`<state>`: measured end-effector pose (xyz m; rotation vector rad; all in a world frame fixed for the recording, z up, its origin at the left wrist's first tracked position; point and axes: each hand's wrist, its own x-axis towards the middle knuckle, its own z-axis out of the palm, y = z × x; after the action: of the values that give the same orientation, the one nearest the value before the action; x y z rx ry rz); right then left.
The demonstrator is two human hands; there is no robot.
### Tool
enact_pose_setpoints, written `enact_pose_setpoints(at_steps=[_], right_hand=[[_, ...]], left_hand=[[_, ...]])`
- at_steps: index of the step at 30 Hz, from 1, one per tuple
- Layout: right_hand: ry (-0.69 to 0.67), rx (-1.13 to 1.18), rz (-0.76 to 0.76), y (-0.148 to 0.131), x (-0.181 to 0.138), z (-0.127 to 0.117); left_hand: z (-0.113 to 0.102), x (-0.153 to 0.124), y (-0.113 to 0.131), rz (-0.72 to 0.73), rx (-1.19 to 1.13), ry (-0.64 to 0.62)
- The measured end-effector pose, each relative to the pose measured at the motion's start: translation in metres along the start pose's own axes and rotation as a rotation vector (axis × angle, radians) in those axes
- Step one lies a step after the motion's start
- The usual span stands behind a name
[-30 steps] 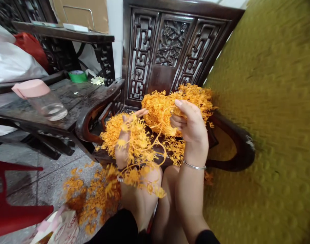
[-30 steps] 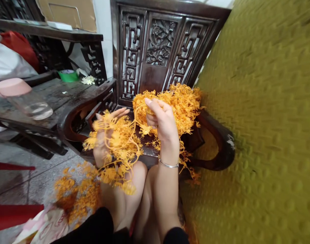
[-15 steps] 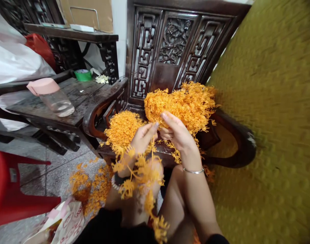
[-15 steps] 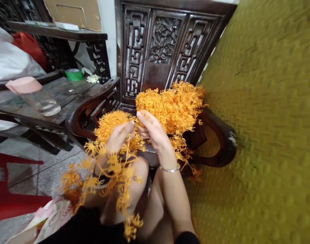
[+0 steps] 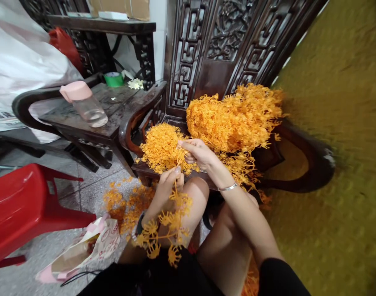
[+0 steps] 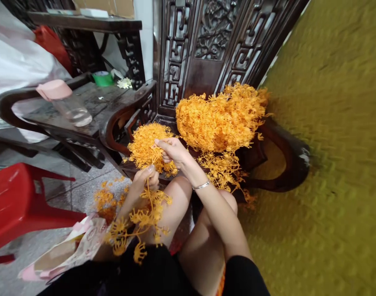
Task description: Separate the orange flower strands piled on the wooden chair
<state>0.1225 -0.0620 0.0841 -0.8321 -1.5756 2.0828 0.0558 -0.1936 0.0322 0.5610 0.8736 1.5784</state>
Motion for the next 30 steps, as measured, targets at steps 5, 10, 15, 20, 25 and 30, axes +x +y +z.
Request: enact_pose_setpoints(at_steps=[5,10,15,20,25,30], right_hand=[[0.079,-0.113,0.039,0.011,0.043,0.009],[0.255,-0.238,-0.057,0.001,0.071,-0.018],[0.495,-0.433,-0.223,-0.028,0.086,-0.084],[0.424,-0.787,-0.183,0.019,0.117,-0.087],[0.279,-1.115,-0.084,0.066,0.128,-0.077],[0.284,-1.317,-0.094,0.06,0.118,-0.069]], left_hand=[[-0.006,0.027,0.007,-0.167,-0.293,0.001],[0.0,0.034,0.005,-0.128,-0.323,0.063],[-0.004,0.025,0.001,0.14,-0.171,-0.013],[-0.004,0.057,0.002,0.394,-0.039,0.13],[0.003,0.071,0.003,0.319,-0.047,0.114],[0.008,0.077,0.03,0.376,-0.125,0.042]])
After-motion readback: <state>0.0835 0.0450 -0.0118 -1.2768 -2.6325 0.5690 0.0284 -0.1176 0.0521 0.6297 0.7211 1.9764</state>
